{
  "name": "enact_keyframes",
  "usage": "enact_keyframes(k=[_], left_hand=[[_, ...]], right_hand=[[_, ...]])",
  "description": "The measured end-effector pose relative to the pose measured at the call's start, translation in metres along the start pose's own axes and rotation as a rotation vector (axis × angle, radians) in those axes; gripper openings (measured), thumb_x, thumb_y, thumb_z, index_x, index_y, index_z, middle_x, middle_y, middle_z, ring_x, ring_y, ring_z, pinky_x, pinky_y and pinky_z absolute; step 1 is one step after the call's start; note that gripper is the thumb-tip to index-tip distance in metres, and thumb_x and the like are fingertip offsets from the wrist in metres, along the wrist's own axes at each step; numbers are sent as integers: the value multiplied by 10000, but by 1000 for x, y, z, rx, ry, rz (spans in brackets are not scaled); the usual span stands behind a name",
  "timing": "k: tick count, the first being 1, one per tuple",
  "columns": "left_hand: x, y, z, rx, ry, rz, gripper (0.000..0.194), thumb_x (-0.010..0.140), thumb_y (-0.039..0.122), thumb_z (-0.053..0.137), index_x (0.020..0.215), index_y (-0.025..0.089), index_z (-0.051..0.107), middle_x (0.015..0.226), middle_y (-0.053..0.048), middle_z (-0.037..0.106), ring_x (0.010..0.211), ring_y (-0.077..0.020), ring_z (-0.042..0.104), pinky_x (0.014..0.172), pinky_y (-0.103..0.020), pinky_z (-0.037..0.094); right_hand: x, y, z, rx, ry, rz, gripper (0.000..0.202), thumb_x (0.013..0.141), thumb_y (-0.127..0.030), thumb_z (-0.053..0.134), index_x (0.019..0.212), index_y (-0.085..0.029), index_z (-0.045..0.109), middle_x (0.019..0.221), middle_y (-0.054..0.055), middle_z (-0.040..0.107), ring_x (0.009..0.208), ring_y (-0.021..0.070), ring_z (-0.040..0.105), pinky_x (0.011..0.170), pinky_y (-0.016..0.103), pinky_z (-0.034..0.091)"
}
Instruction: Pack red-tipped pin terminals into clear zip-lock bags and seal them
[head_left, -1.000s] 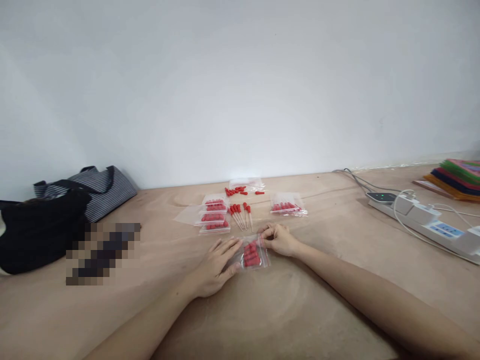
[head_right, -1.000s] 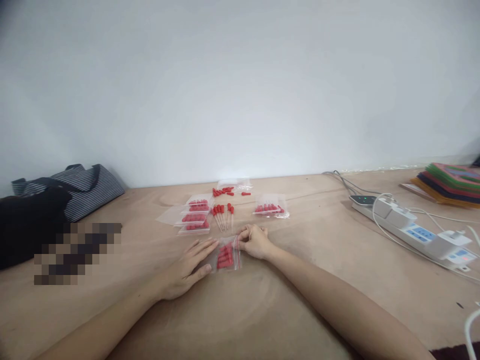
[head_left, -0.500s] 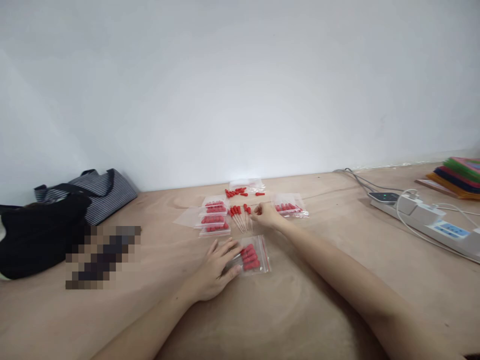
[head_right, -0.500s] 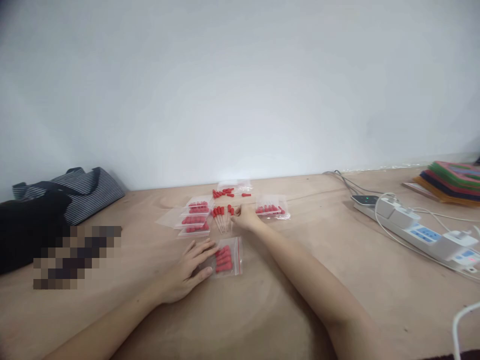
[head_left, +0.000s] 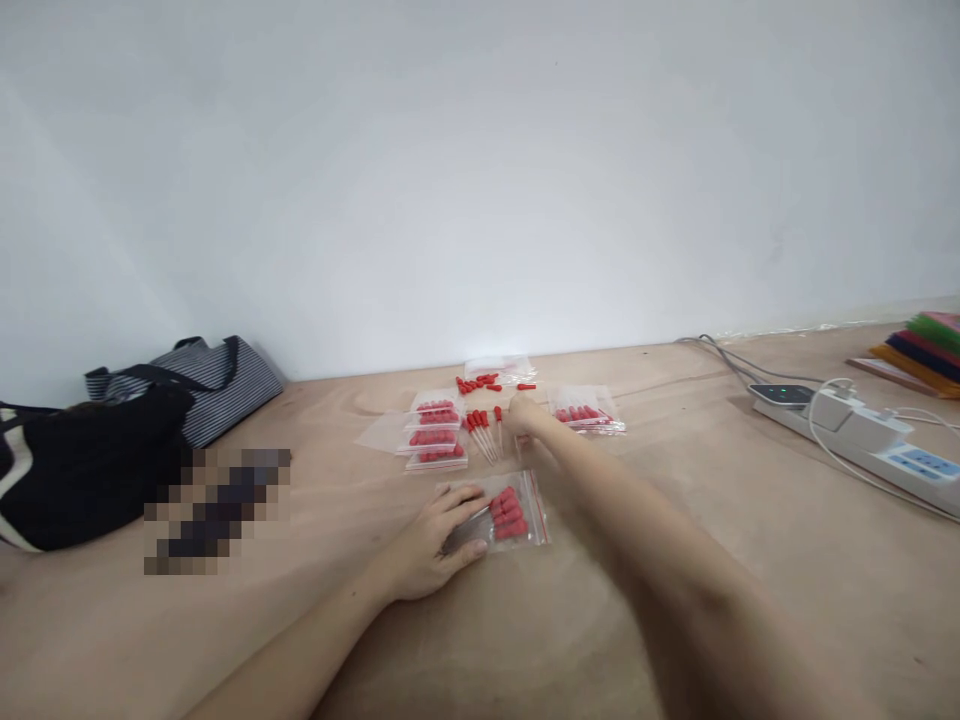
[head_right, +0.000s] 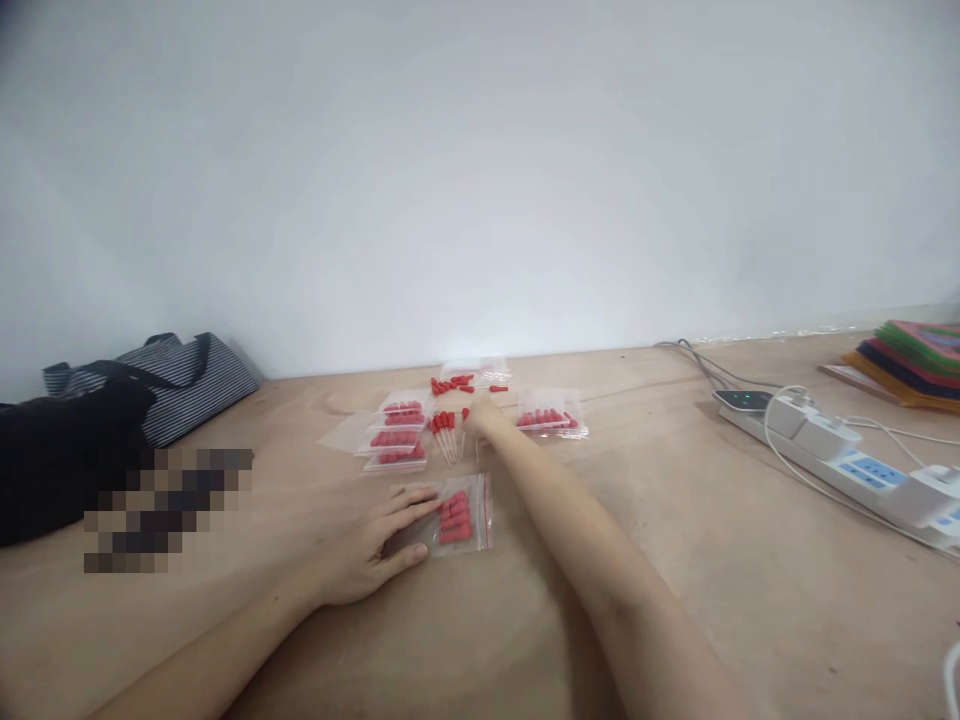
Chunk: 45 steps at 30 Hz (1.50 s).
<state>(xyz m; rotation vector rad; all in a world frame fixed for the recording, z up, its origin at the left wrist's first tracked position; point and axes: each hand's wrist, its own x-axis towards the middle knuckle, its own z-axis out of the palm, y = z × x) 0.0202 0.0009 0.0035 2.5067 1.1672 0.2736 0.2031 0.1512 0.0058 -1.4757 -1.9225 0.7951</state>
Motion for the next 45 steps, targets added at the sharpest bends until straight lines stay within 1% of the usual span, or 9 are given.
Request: enact_keyframes(k=[5, 9, 12, 16, 19, 24, 33, 40, 45], left_hand=[[1, 2, 0, 9, 7, -15, 459, 834, 358, 450, 1258, 194, 386, 1322, -80, 385, 1225, -237, 312, 1026, -456, 210], [3, 2, 1, 26, -4, -32, 467, 842, 365, 431, 1265, 178, 373, 1336, -89, 364, 1236, -235, 290, 1024, -459, 210], [3, 1, 2, 40, -12, -34, 465, 847, 360, 424, 1274, 186, 361, 1345, -87, 349, 1241, -229, 279, 1026, -458, 201], [4, 1, 3, 38, -4, -24, 461, 851, 363, 418, 1277, 200, 353, 1347, -78, 346, 1246, -225, 269, 1028, -449, 203], [4, 1, 2, 31, 1, -20, 458, 848, 355, 423, 1269, 190, 356, 1336, -81, 360, 1238, -221, 284, 1031, -441, 203], [4, 1, 2, 12, 31, 9, 423, 842, 341, 435, 1244, 220, 381, 1317, -63, 388, 1221, -218, 310, 1028, -439, 209], [4, 1, 0, 20, -14, 2, 433, 852, 345, 427, 1272, 259, 364, 1352, -44, 338, 1239, -224, 277, 1021, -451, 208], [4, -1, 3, -4, 11, 32, 435, 844, 324, 446, 1270, 279, 369, 1356, -26, 332, 1234, -226, 286, 1014, -431, 234], [4, 0, 2, 3, 5, 12, 428, 845, 335, 444, 1264, 280, 383, 1362, -27, 323, 1238, -237, 279, 1011, -432, 242]], right_hand=[[-40, 14, -35, 182, -36, 90, 519, 665, -105, 521, 1169, -175, 418, 892, 74, 579, 540, 132, 610, 539, 285, 512], [-84, 27, -49, 692, -81, 63, 404, 632, -109, 550, 1009, -227, 465, 746, -38, 487, 602, 120, 621, 649, 321, 530], [-106, 34, -42, 886, 85, 92, 330, 625, -147, 565, 917, -223, 432, 737, -50, 474, 656, 126, 624, 680, 317, 523], [-117, 42, -25, 935, 330, 135, 321, 604, -217, 598, 844, -228, 386, 662, -65, 462, 599, 126, 594, 573, 291, 520], [-117, 45, -17, 964, 416, 177, 332, 592, -222, 609, 811, -230, 361, 650, -59, 469, 569, 121, 571, 533, 281, 515], [-116, 45, -10, 1005, 492, 143, 330, 602, -237, 618, 780, -239, 341, 664, -55, 460, 580, 116, 560, 603, 309, 536], [-121, 32, 11, 1072, 437, 119, 410, 575, -292, 671, 788, -238, 326, 641, -73, 482, 605, 111, 581, 645, 296, 529], [-124, 29, 12, 931, 233, 122, 359, 605, -415, 651, 783, -184, 441, 644, -35, 572, 452, 90, 559, 425, 224, 476], [-119, 32, 8, 843, 130, 186, 251, 624, -347, 643, 771, -162, 558, 560, -35, 567, 391, 73, 517, 375, 208, 443]])
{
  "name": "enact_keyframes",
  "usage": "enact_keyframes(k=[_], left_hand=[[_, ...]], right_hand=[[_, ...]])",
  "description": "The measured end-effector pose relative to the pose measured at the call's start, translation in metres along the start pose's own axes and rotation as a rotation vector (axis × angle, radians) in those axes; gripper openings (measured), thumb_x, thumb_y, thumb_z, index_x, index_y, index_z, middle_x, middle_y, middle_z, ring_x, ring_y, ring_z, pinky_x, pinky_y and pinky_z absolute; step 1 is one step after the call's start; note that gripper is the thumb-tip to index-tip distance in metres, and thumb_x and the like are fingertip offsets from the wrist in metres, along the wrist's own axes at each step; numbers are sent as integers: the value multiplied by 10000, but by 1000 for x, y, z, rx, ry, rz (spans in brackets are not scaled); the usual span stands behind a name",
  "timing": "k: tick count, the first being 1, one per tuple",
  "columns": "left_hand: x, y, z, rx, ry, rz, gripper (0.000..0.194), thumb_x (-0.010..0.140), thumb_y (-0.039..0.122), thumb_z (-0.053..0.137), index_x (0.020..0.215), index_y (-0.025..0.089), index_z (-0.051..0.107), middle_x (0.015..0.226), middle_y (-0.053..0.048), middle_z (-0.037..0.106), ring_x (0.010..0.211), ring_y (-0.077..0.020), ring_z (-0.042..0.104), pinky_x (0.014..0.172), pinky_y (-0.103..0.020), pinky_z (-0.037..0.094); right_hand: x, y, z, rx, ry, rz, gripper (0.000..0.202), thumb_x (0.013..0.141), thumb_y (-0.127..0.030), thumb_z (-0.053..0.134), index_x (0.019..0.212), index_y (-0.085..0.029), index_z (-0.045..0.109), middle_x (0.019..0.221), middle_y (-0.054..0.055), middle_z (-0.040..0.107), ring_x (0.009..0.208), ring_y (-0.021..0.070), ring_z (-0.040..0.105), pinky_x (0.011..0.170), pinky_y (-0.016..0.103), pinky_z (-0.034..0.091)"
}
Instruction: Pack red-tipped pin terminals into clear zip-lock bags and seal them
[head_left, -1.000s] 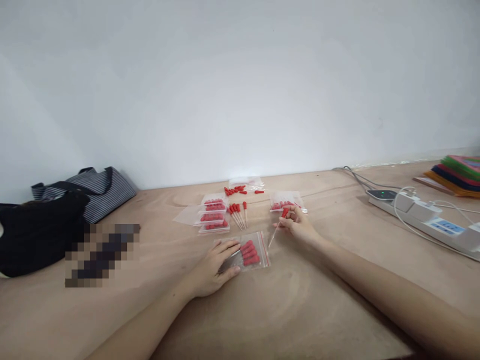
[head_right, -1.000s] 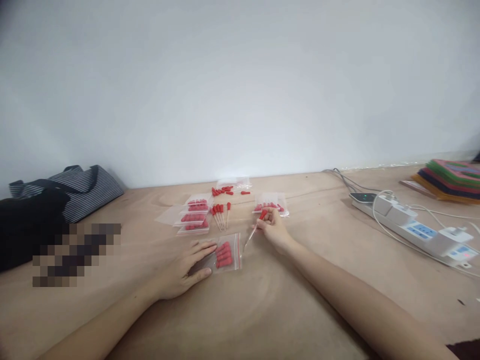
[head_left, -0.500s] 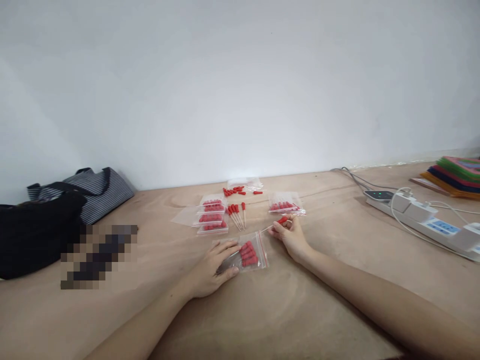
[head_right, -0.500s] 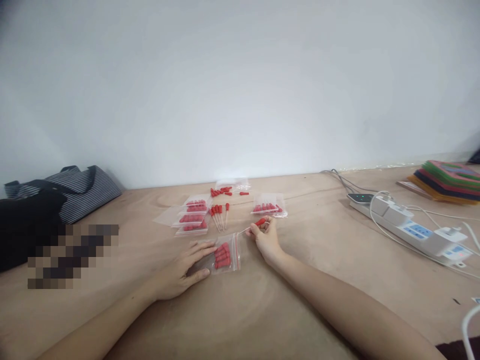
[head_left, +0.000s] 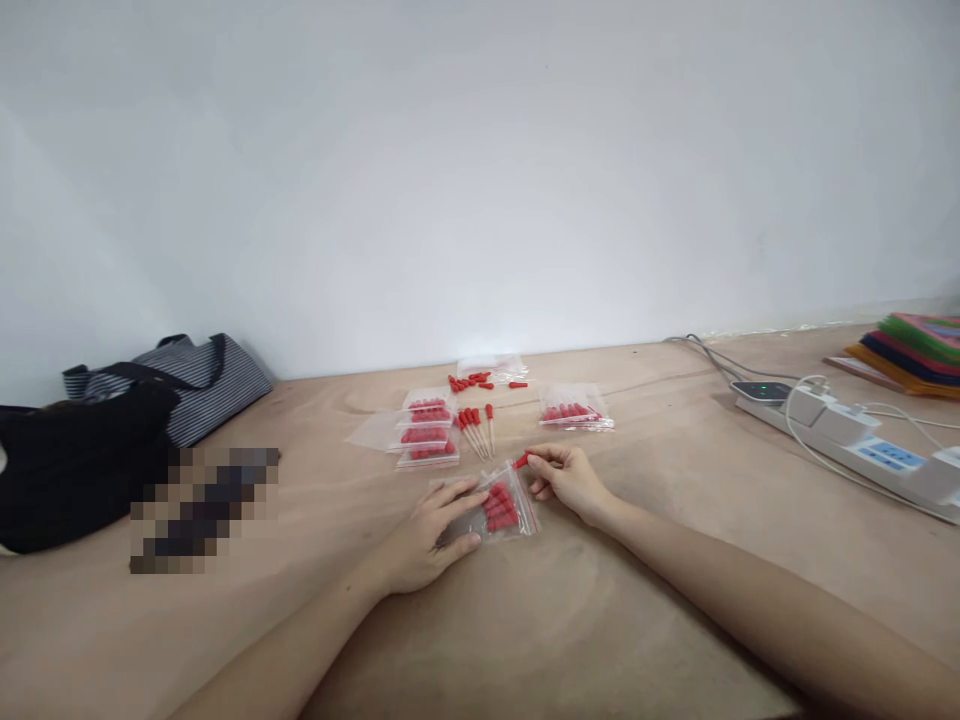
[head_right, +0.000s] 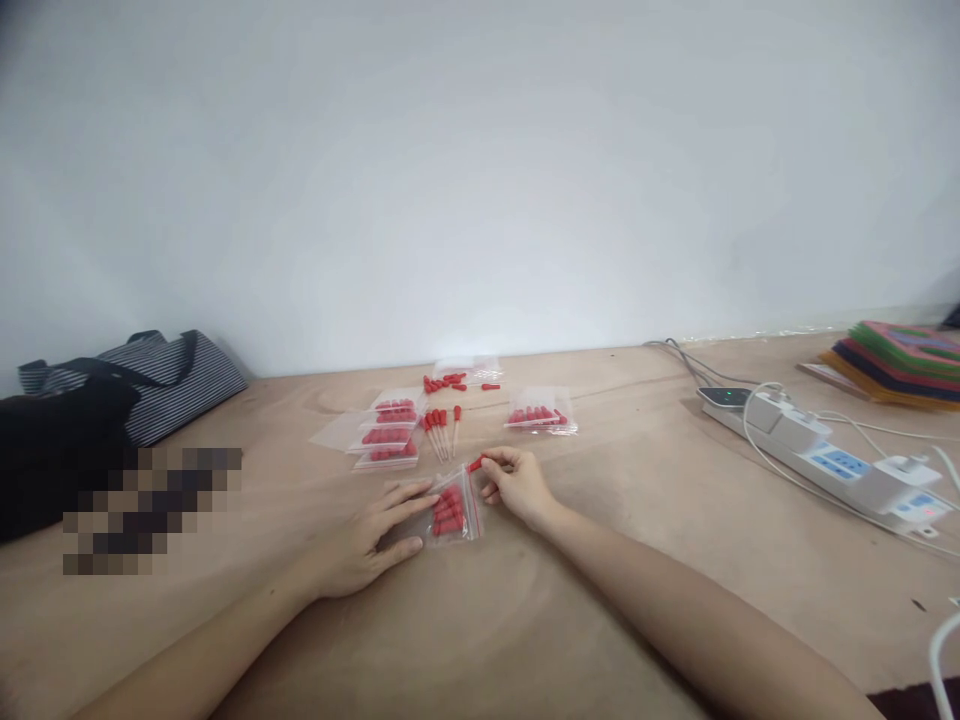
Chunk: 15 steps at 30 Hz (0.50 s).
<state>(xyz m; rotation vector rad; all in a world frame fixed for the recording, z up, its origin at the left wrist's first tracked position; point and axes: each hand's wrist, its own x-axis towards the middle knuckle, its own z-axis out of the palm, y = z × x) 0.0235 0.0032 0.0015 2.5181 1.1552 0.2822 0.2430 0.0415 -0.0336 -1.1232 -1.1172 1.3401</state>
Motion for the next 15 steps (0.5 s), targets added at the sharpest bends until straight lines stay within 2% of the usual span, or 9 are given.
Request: enact_keyframes(k=[3, 8, 12, 15], left_hand=[[0, 1, 0, 10, -1, -9, 431, 845, 340, 444, 1267, 284, 378, 1371, -25, 309, 1247, -242, 265, 1014, -440, 230], [0, 2, -1, 32, -20, -9, 443, 851, 341, 434, 1282, 269, 358, 1378, -42, 296, 1254, -231, 256, 1023, -449, 198], [0, 2, -1, 37, -32, -10, 456, 858, 338, 421, 1297, 252, 333, 1393, -48, 261, 1265, -237, 229, 1024, -463, 182], [0, 3, -2, 32, -31, 1, 460, 857, 333, 426, 1300, 255, 326, 1403, -37, 231, 1270, -243, 215, 1025, -469, 174]], right_hand=[[1, 0, -1, -86, -67, 8, 228, 627, -310, 636, 786, -155, 587, 507, -48, 549, 392, 67, 497, 386, 200, 428], [2, 3, 1, -151, -205, -71, 225, 573, -259, 665, 754, -149, 591, 624, -23, 598, 495, 69, 518, 443, 193, 430], [4, 1, 2, -165, -205, -106, 235, 610, -287, 631, 788, -142, 577, 639, -23, 588, 461, 48, 474, 443, 188, 411], [7, -3, 1, -234, -223, -66, 213, 659, -295, 595, 804, -156, 524, 563, -49, 542, 445, 46, 462, 420, 165, 383]])
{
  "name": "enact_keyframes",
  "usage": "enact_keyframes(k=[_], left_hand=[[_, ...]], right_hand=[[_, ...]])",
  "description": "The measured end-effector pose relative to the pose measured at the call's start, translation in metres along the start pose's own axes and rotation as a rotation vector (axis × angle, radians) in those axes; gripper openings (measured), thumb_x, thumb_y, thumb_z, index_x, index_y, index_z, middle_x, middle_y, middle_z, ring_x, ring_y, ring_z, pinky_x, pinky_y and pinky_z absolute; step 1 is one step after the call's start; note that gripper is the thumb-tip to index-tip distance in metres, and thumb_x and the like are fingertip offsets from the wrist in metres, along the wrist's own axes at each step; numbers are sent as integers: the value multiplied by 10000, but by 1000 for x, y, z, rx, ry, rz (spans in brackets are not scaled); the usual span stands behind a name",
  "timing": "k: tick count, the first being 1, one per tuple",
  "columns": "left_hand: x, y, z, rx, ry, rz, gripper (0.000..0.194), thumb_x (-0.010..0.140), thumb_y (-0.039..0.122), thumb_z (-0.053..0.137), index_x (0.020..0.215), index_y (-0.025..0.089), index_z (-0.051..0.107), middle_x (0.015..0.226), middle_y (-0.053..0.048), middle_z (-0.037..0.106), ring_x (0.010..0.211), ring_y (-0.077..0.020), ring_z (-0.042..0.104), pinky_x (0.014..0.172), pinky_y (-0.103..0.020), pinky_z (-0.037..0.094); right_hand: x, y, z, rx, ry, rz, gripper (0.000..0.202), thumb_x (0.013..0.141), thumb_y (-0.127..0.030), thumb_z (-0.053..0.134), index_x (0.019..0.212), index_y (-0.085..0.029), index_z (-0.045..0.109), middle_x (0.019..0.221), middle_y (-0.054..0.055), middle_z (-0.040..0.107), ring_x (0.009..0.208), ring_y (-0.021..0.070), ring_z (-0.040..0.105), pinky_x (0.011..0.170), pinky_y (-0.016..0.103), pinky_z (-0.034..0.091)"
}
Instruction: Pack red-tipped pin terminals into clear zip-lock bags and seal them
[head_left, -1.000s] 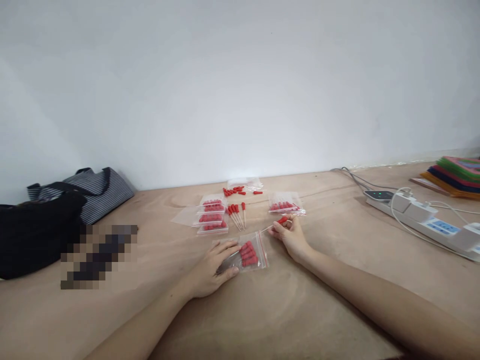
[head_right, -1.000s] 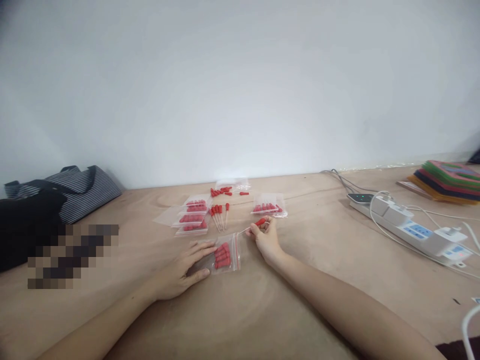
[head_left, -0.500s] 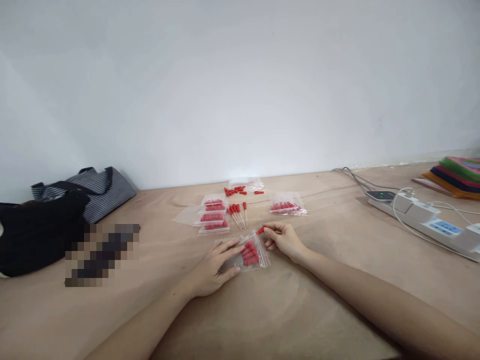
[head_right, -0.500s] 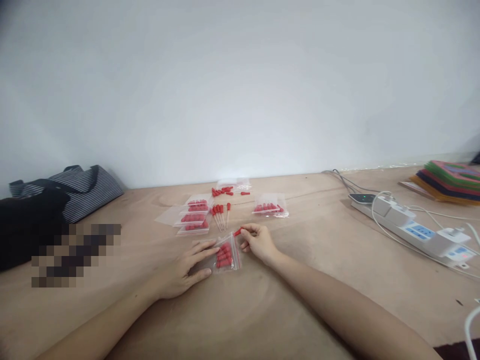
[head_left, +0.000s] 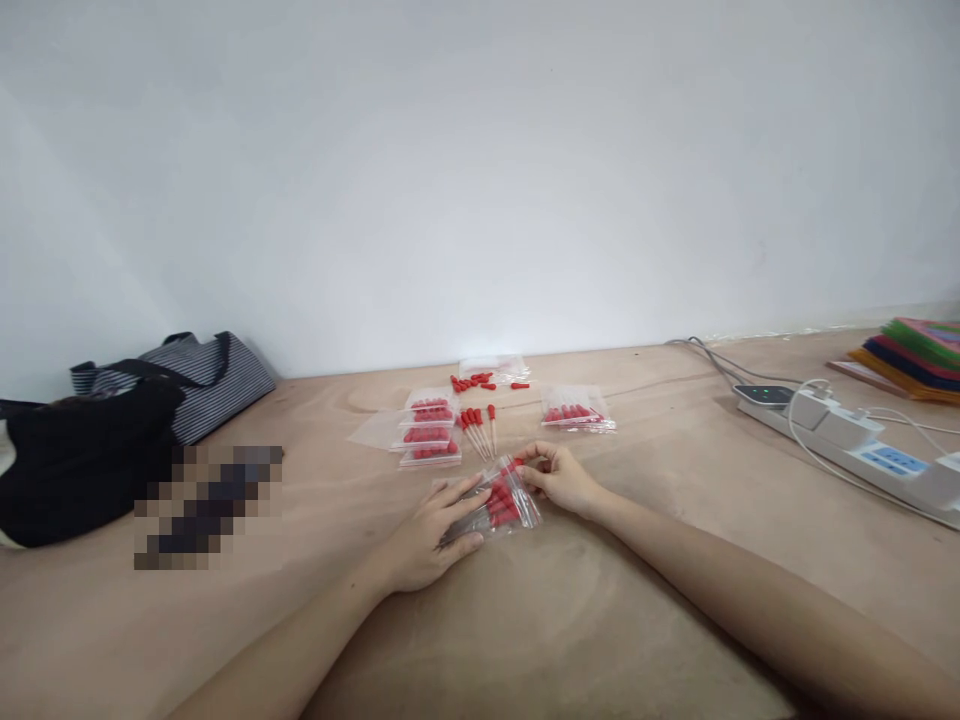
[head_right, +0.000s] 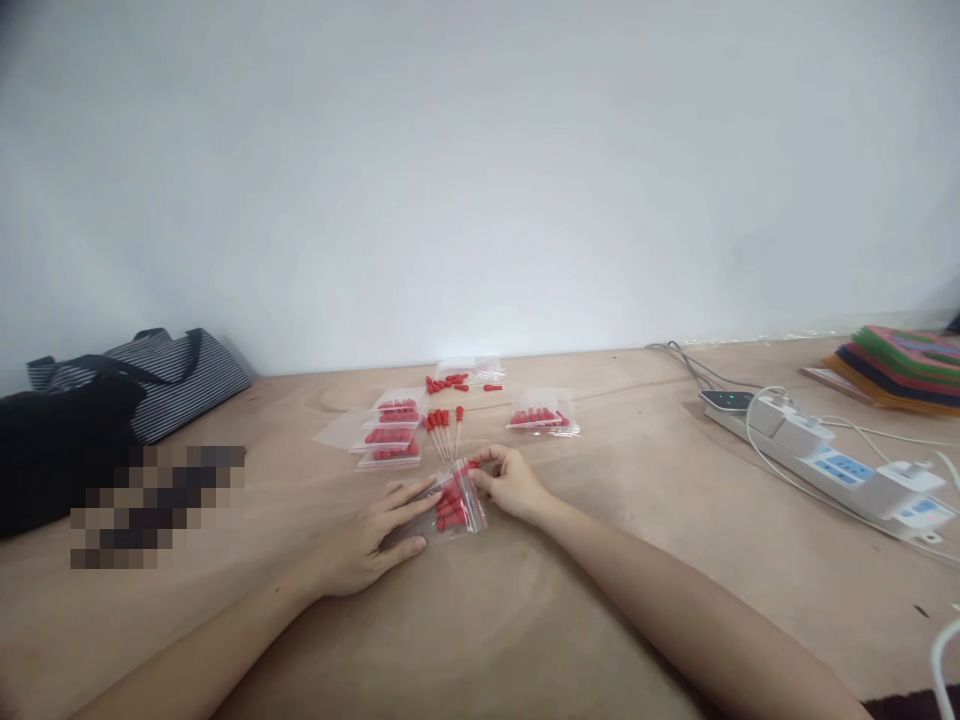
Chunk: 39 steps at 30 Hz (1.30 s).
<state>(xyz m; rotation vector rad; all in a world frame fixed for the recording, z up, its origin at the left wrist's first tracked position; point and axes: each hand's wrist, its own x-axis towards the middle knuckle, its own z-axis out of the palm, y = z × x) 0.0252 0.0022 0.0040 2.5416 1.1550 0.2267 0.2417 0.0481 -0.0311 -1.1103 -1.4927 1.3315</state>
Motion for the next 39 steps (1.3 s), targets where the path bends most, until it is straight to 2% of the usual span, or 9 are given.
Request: enact_keyframes(k=[4, 9, 13, 17, 19, 24, 27, 31, 39], left_hand=[[0, 1, -1, 2, -18, -5, 455, 859, 328, 429, 1297, 259, 330, 1407, -29, 215, 1274, -249, 205, 1026, -476, 161], [0, 1, -1, 14, -35, -8, 456, 866, 334, 416, 1305, 259, 315, 1409, -33, 202, 1278, -260, 185, 1027, -486, 144], [0, -1, 0, 18, -30, -3, 461, 869, 350, 410, 1310, 272, 300, 1413, -30, 190, 1282, -254, 172, 1027, -481, 149], [0, -3, 2, 14, -25, -5, 474, 868, 337, 417, 1318, 280, 277, 1423, -29, 150, 1287, -241, 157, 1030, -465, 158], [0, -3, 2, 14, -26, -16, 467, 866, 321, 422, 1312, 272, 294, 1425, -37, 148, 1288, -240, 153, 1030, -460, 164], [0, -3, 3, 15, -24, -11, 442, 866, 331, 419, 1296, 276, 330, 1417, -43, 180, 1283, -244, 172, 1023, -468, 171], [0, -3, 3, 16, -18, -2, 434, 869, 334, 411, 1293, 278, 335, 1415, -47, 188, 1278, -247, 192, 1021, -476, 169], [0, -2, 3, 26, -17, -7, 427, 872, 337, 403, 1290, 278, 339, 1416, -52, 186, 1278, -243, 193, 1022, -476, 160], [1, -3, 2, 29, -27, -6, 469, 864, 331, 409, 1311, 232, 309, 1415, -83, 180, 1285, -238, 168, 1023, -450, 181]], right_hand=[[8, -1, -4, -110, -168, 64, 259, 663, -277, 606, 838, -178, 443, 572, -58, 528, 402, 46, 452, 347, 142, 334], [20, -2, -4, -63, -242, -43, 599, 590, -279, 690, 1110, -236, 395, 984, 24, 531, 482, 32, 489, 336, 144, 367], [26, 0, -4, -53, -294, -13, 453, 643, -387, 644, 1028, -165, 555, 710, -8, 564, 469, 45, 478, 394, 168, 407], [26, 2, -10, 11, -243, 67, 413, 662, -413, 624, 956, -122, 620, 518, -33, 536, 424, 59, 476, 427, 199, 422], [24, 2, -15, 64, -275, 85, 417, 639, -374, 660, 975, -130, 620, 545, -27, 558, 455, 68, 506, 462, 210, 436], [18, -1, -30, 259, -564, 93, 512, 619, -249, 703, 1106, -203, 549, 847, 21, 618, 689, 94, 596, 717, 272, 471], [19, -1, -34, 217, -627, 91, 563, 619, -243, 703, 1149, -230, 512, 915, 27, 610, 693, 99, 606, 715, 285, 480], [25, 3, -32, 138, -608, 104, 503, 579, -270, 723, 1052, -172, 584, 795, 14, 636, 637, 102, 604, 683, 288, 491], [30, 9, -23, 159, -342, 145, 377, 437, -293, 779, 734, -103, 648, 619, 11, 645, 571, 116, 602, 623, 278, 495]])
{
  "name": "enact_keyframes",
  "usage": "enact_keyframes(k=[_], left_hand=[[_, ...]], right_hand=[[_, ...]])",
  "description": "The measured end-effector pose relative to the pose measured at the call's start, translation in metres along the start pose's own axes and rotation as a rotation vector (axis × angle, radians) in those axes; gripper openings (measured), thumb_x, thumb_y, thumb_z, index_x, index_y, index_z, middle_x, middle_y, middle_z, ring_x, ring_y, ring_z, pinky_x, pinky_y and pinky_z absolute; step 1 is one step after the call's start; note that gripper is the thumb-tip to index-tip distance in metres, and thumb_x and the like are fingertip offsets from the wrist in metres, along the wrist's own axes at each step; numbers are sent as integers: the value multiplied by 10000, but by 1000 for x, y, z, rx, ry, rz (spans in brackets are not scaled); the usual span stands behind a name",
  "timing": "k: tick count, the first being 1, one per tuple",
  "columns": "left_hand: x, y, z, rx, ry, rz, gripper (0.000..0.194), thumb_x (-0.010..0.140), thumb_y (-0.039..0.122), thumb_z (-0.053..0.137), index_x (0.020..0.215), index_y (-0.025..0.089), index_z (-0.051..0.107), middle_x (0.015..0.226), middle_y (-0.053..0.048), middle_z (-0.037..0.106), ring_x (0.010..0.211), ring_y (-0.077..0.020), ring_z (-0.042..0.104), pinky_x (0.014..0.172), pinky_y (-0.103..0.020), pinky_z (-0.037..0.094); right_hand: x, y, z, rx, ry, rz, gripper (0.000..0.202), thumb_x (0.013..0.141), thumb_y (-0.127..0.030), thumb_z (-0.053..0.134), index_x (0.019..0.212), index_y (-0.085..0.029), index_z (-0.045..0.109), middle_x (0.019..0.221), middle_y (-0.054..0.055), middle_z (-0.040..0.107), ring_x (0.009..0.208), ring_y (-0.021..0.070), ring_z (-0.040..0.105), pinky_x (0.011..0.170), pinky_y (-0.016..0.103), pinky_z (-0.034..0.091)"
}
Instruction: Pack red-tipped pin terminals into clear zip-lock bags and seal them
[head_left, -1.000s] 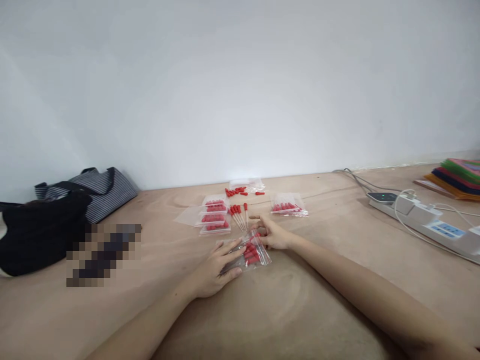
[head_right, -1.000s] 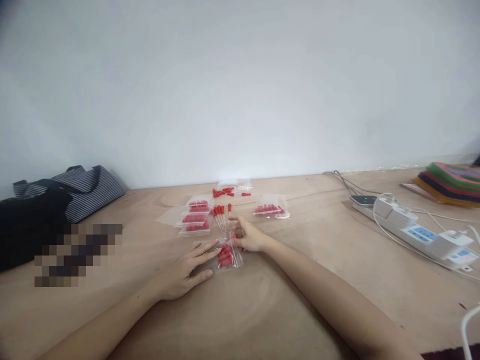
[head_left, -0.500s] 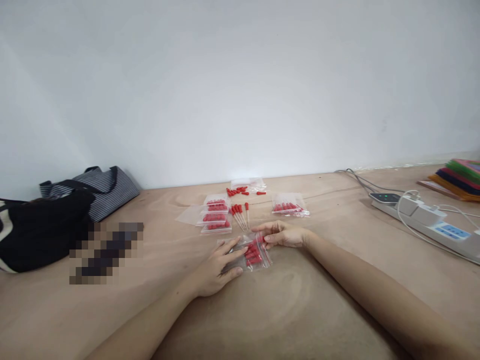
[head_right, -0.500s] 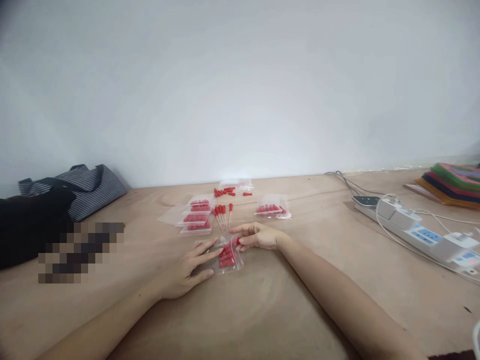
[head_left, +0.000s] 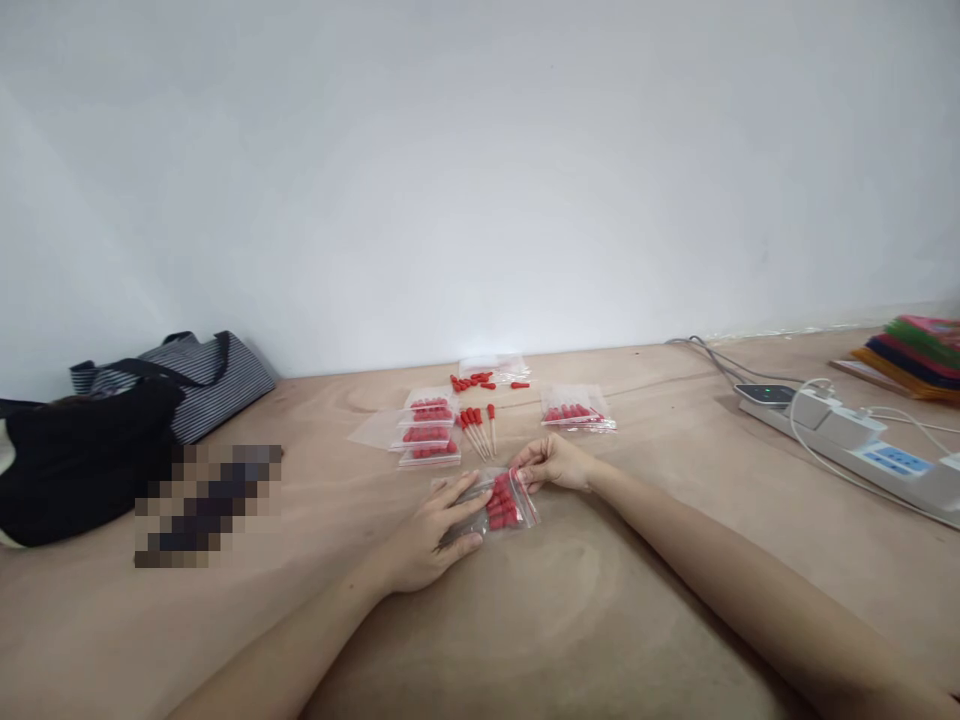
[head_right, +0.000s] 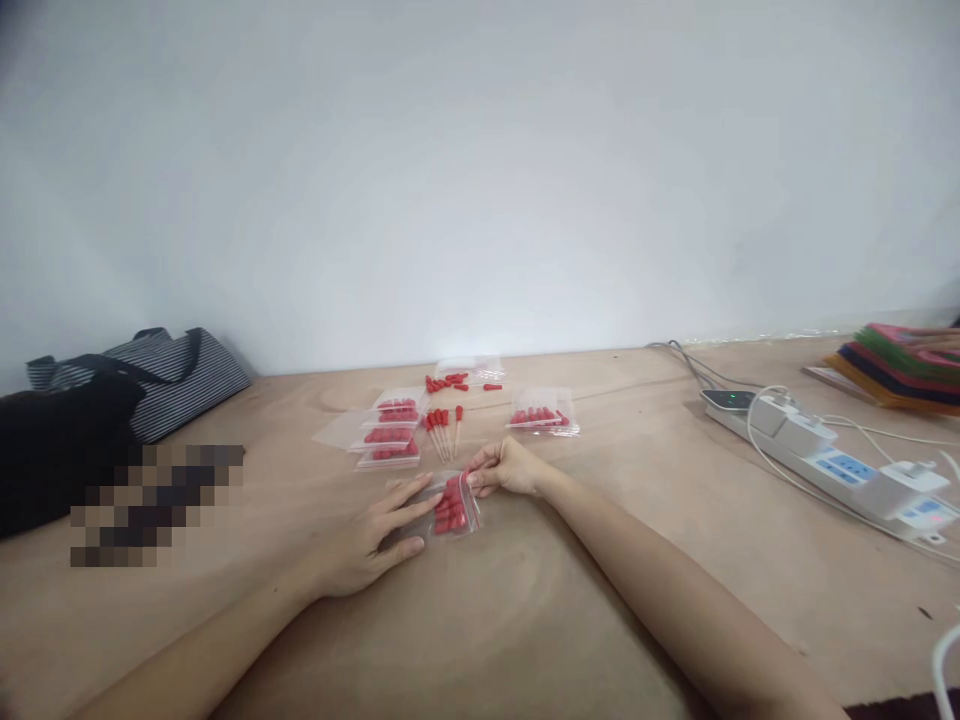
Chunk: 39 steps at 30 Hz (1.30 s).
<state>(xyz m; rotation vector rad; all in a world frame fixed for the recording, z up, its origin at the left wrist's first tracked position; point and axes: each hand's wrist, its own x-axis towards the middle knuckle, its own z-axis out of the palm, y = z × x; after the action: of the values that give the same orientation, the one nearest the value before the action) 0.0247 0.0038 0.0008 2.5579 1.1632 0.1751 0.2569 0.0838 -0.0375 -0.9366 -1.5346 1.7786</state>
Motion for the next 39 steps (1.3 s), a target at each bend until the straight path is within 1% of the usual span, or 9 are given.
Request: enact_keyframes(k=[6, 11, 18, 23, 27, 31, 33, 36, 39], left_hand=[[0, -2, 2, -14, 14, 12, 463, 866, 328, 403, 1312, 267, 295, 1415, -63, 192, 1286, -236, 165, 1023, -460, 177], [-2, -3, 4, -100, 103, 5, 533, 834, 332, 452, 1323, 251, 256, 1379, -54, 266, 1241, -230, 270, 1005, -397, 269], [-1, -6, 4, -196, 160, -38, 575, 824, 347, 467, 1323, 216, 214, 1321, -74, 367, 1185, -227, 358, 980, -382, 312], [-2, -6, 4, -223, 143, -68, 594, 816, 322, 479, 1329, 209, 200, 1291, -69, 418, 1170, -228, 387, 970, -376, 324], [-2, -8, 4, -252, 104, -52, 623, 817, 335, 480, 1340, 205, 168, 1313, -74, 400, 1194, -225, 364, 986, -385, 300], [-2, -8, 4, -253, 72, -65, 652, 833, 348, 453, 1357, 195, 96, 1330, -75, 380, 1225, -214, 320, 1002, -399, 273], [-2, -5, 2, -195, 60, -76, 626, 835, 359, 444, 1353, 179, 143, 1355, -83, 338, 1244, -223, 282, 1014, -413, 248], [-2, -1, 0, -92, 41, -59, 549, 844, 359, 424, 1330, 174, 245, 1380, -80, 288, 1262, -230, 239, 1028, -420, 212], [-1, 1, -2, -44, 25, -30, 533, 860, 361, 395, 1337, 179, 241, 1386, -75, 272, 1272, -224, 212, 1038, -420, 183]], right_hand=[[-2, -3, 4, -10, 59, -13, 367, 374, -253, 797, 665, -111, 623, 554, -14, 620, 512, 87, 569, 561, 227, 477], [-6, -6, 5, -91, -6, -66, 474, 457, -315, 770, 875, -144, 625, 708, 1, 640, 501, 66, 548, 517, 216, 472], [0, -1, 15, -140, 166, -92, 374, 557, -418, 697, 789, -140, 603, 585, -35, 576, 395, 34, 471, 389, 172, 410], [2, -2, 18, -91, 221, -49, 376, 492, -391, 741, 716, -119, 607, 529, -26, 580, 397, 46, 481, 400, 181, 413], [2, -3, 19, -88, 239, -43, 388, 432, -392, 762, 655, -108, 620, 476, -18, 575, 411, 62, 494, 417, 192, 413], [2, -4, 20, -90, 248, -52, 371, 443, -411, 749, 626, -114, 622, 463, -20, 564, 409, 64, 484, 419, 200, 399], [2, -4, 19, -81, 247, -50, 358, 458, -401, 743, 641, -118, 621, 470, -21, 562, 421, 67, 487, 438, 208, 406], [2, -1, 19, -113, 257, -80, 301, 525, -373, 711, 672, -133, 603, 485, -26, 555, 431, 74, 486, 460, 223, 415], [3, 4, 21, -253, 350, -227, 197, 637, -337, 627, 678, -158, 556, 555, -16, 565, 469, 86, 495, 478, 229, 414]])
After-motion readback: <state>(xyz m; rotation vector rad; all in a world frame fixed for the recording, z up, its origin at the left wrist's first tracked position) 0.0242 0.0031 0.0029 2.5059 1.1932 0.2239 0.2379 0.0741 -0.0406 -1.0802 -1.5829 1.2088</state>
